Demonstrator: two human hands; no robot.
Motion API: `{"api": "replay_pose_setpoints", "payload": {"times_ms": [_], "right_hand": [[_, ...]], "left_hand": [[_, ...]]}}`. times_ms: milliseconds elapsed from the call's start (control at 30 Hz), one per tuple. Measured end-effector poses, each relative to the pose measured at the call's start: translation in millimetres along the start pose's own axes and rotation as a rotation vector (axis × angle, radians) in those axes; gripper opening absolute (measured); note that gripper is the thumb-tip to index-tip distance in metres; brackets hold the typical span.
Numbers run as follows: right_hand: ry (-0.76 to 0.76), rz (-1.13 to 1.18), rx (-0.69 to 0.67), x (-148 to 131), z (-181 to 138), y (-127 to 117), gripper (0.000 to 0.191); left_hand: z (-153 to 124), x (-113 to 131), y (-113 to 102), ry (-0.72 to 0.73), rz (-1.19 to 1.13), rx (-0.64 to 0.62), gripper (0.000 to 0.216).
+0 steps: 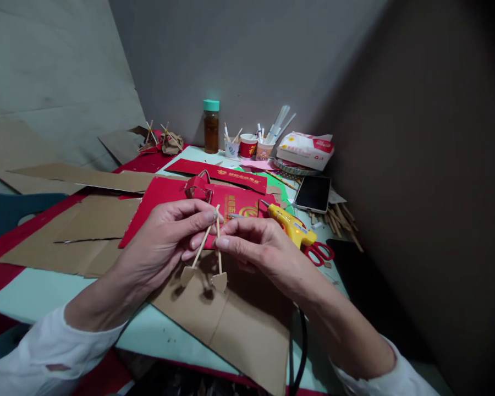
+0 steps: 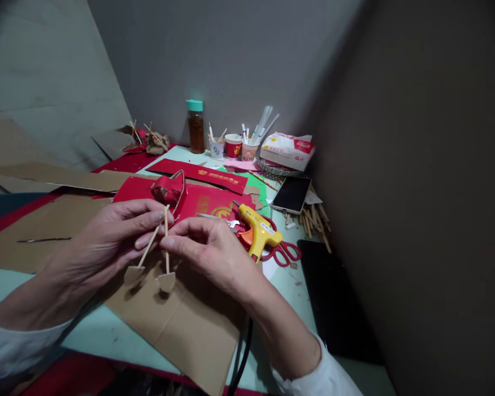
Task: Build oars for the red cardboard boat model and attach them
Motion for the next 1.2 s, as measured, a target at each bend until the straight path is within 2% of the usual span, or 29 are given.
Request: {"api": "replay_pose_setpoints", "payload": {"times_ms": [300,600,767,967,1100,1200], "right_hand": [[-0.07,-0.171,0.08,-1,0,4,0.027],[-0.083,-0.26,0.114,3,-1,6,0.022],[-0.102,-0.297,0.06,9,-1,2,0.018],[-0.082,-0.3,0.005,9,-1,3,0.024],[-0.092,-0.308,0.093,2,-3,1,0.022],[-0.168,-0.271,0.15,-2,-4,0,0.024]], "left_hand": [[2,-4,-2,0.034,0.02,0.01,0.018],[-4,-6,-1,0.115,0.187,0.034,0.011],[-4,-6,-3,0.136,0.281,0.002,0.012],[-6,-2,-2,0.157,0.368,-0.006,0.014],[-7,-4,-4,0.157,0.365,-0.001,0.014],[-8,-6,-4,0.133,0.351,-0.008,0.014]]}}
Point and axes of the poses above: each hand's wrist, its own z-axis towards the middle knuckle, its own y-axis out of the palm, x = y × z, the point moved 1 cm from there along z, towards the middle knuckle, and after that the axes turned 3 degrees about x, right-handed, at the moved point
